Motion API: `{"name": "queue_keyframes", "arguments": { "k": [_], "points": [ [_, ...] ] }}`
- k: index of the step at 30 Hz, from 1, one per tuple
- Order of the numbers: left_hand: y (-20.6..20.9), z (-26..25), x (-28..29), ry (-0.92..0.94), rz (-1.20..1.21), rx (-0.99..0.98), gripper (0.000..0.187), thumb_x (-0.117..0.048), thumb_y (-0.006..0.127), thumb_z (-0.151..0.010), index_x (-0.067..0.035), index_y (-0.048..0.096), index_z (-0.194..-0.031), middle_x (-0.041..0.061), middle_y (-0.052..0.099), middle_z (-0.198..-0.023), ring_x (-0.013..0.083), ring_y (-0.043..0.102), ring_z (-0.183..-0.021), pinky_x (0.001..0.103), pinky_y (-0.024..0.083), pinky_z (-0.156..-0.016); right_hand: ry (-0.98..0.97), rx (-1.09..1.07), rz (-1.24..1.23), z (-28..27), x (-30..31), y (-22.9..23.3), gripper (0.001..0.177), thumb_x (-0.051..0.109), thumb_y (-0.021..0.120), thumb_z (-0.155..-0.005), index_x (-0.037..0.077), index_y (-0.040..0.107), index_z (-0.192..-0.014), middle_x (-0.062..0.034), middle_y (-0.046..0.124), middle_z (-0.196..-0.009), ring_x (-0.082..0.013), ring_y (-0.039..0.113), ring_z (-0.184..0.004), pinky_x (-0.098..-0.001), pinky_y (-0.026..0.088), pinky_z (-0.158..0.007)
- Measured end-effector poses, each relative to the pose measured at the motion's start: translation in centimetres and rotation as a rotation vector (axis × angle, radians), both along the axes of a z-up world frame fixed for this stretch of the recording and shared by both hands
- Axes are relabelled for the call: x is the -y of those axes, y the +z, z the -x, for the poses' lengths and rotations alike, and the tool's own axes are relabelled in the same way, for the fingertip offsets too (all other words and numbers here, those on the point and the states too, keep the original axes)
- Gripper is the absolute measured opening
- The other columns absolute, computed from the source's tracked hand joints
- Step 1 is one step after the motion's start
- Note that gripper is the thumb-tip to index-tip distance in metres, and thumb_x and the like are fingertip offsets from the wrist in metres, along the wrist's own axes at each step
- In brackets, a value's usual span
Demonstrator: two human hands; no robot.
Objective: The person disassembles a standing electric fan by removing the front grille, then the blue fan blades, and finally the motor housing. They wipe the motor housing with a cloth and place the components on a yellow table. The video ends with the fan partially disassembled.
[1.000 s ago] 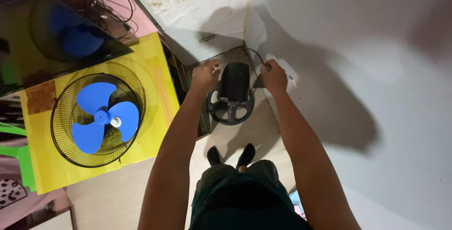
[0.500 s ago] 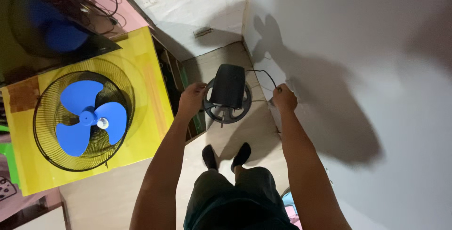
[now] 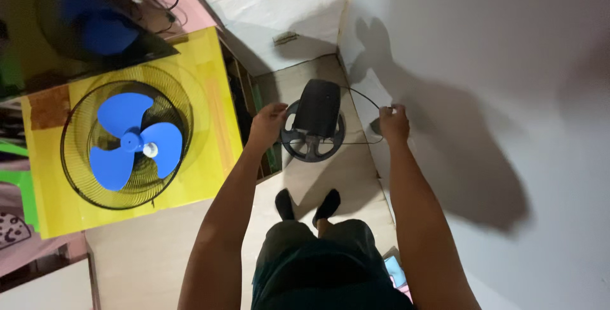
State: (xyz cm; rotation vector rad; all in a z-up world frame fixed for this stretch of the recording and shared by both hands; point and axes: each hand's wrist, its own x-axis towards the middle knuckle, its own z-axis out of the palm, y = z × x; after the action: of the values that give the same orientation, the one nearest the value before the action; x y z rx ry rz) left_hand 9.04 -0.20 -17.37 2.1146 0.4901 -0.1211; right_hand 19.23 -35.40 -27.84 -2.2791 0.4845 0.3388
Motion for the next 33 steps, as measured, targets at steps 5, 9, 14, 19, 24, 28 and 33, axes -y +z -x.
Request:
{"name": "queue_keyframes", "arguments": {
  "k": [5, 9, 14, 19, 24, 28, 33],
  "points": [
    [0.7, 0.9, 0.0, 0.074, 0.210, 0.016, 0.046, -0.043, 0.060, -0.101, -0.007, 0.071, -0.127, 0.013, 0.076, -0.112, 0.0220, 0.071, -0.104, 0.034, 0.054, -0.093, -0.058, 0.044, -0.333, 0.0, -1.5, 4.1, 0.063, 0.053, 0.061, -0.095, 0.007, 0.046, -0.135, -0.0170, 0.061, -0.122, -0.0295, 0.064, -0.110, -0.0424, 0.052, -0.089],
    [2.1, 2.6, 0.8, 0.092, 0.332, 0.080, 0.061, -0.055, 0.056, -0.101, -0.003, 0.069, -0.130, 0.016, 0.073, -0.121, 0.0248, 0.067, -0.117, 0.035, 0.049, -0.102, 0.167, 0.380, -0.314, -1.1, -3.3, 8.4, 0.049, 0.047, 0.065, -0.106, 0.002, 0.059, -0.122, -0.0175, 0.062, -0.110, -0.0269, 0.059, -0.099, -0.0408, 0.048, -0.087],
    [4.3, 4.5, 3.6, -0.036, 0.160, 0.049, 0.071, -0.055, 0.060, -0.096, -0.009, 0.050, -0.149, 0.018, 0.051, -0.148, 0.0332, 0.052, -0.136, 0.044, 0.043, -0.110, 0.163, 0.415, -0.725, 0.3, -7.7, 13.6, 0.033, 0.035, 0.060, -0.102, 0.009, 0.061, -0.122, -0.0110, 0.064, -0.092, -0.0231, 0.058, -0.075, -0.0436, 0.049, -0.066],
    [3.0, 4.2, 6.5, -0.111, -0.114, 0.266, 0.084, -0.045, 0.083, -0.082, -0.006, 0.045, -0.147, 0.024, 0.053, -0.144, 0.0404, 0.053, -0.133, 0.050, 0.045, -0.110, 0.694, 0.855, -0.130, 3.9, -12.7, 15.0, 0.023, 0.027, 0.061, -0.102, 0.011, 0.070, -0.116, -0.0150, 0.063, -0.133, -0.0355, 0.061, -0.119, -0.0494, 0.052, -0.100],
    [-0.1, 3.0, 7.5, -0.090, -0.146, 0.246, 0.077, -0.032, 0.081, -0.079, -0.003, 0.045, -0.141, 0.025, 0.054, -0.136, 0.0445, 0.055, -0.126, 0.053, 0.050, -0.099, 0.821, 0.895, -0.117, 7.2, -13.5, 13.3, 0.032, 0.027, 0.057, -0.107, 0.014, 0.072, -0.132, -0.0107, 0.054, -0.154, -0.0438, 0.037, -0.150, -0.0546, 0.034, -0.121],
    [-0.6, 2.8, 7.7, -0.064, -0.120, 0.248, 0.078, -0.035, 0.085, -0.073, -0.005, 0.049, -0.135, 0.021, 0.058, -0.133, 0.0427, 0.057, -0.124, 0.055, 0.049, -0.095, 0.871, 0.731, -0.011, 6.6, -12.5, 11.0, 0.037, 0.028, 0.054, -0.105, 0.014, 0.070, -0.135, -0.0131, 0.050, -0.157, -0.0451, 0.032, -0.150, -0.0564, 0.028, -0.122],
    [0.6, 2.3, 8.0, -0.055, -0.097, 0.148, 0.093, -0.055, 0.079, -0.080, -0.005, 0.041, -0.147, 0.022, 0.052, -0.144, 0.0391, 0.055, -0.131, 0.051, 0.049, -0.102, 0.750, 0.810, -0.066, 3.1, -12.3, 5.9, 0.043, 0.034, 0.046, -0.111, 0.015, 0.051, -0.149, -0.0149, 0.037, -0.166, -0.0430, 0.031, -0.153, -0.0535, 0.029, -0.125]
  ]
}}
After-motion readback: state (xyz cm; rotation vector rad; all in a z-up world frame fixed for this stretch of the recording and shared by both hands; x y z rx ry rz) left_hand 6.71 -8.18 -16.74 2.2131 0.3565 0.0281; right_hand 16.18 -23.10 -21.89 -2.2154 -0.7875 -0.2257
